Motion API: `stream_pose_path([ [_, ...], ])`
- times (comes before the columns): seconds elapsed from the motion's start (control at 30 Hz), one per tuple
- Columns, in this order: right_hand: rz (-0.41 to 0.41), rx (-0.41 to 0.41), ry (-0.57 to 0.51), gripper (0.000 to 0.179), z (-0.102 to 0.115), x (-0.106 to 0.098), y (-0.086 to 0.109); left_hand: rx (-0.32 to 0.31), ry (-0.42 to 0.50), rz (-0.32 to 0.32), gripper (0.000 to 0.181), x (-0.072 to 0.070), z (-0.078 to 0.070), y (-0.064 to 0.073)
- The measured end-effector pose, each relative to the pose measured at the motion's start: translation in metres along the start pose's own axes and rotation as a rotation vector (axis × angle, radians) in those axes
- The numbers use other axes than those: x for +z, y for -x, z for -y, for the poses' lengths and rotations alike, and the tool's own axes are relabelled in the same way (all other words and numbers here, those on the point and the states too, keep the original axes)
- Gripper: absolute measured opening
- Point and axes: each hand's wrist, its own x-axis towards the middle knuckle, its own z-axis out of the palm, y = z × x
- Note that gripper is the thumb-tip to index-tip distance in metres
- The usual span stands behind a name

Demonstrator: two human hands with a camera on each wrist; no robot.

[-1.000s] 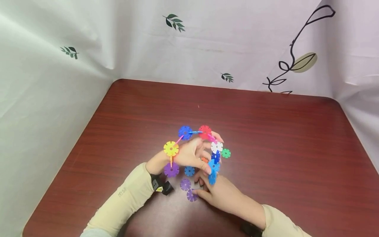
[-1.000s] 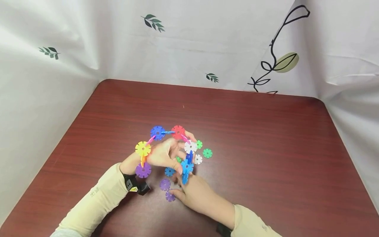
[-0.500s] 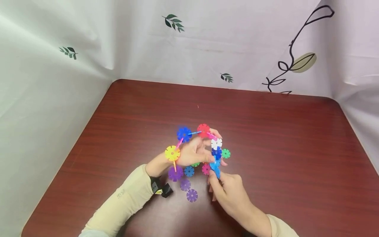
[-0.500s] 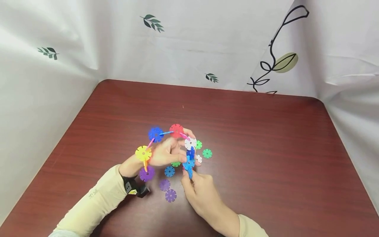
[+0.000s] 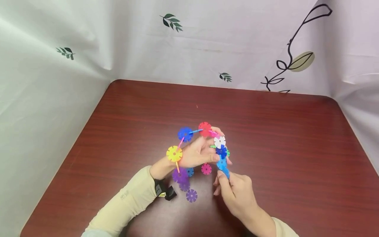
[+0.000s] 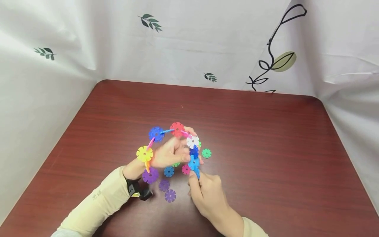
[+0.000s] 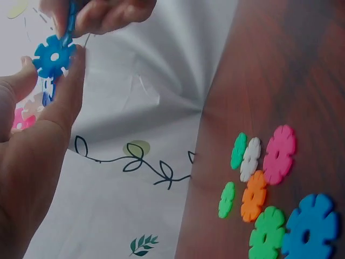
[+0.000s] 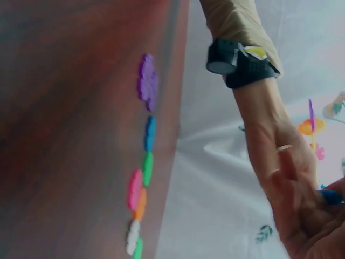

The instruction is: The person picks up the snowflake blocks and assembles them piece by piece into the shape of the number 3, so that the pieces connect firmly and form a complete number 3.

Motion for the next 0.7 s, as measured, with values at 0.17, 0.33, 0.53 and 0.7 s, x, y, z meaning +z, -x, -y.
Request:
stream_pose_path([
  [0.17, -0.013, 0.062, 0.054, 0.025, 0.0, -0.006, -0.002, -0.003, 0.025, -0.017, 0.053, 0.006, -0.002, -0.005],
  [0.33, -0.036, 0.131, -0.032, 0.03, 0.001, -0.01, -0.002, 0.036, -0.002, -0.077, 0.051, 0.012, 0.0, -0.008],
  [0.53, -0.022, 0.09, -0.008, 0.034, -0.002, -0.009, -0.001, 0.075, 0.037, -0.119, 0.053, 0.018, 0.002, -0.008],
  [0.7, -0.076, -0.005, 0.079, 0.028, -0.003, -0.006, -0.004, 0.113, 0.006, -0.147, 0.053, 0.02, 0.001, -0.008],
])
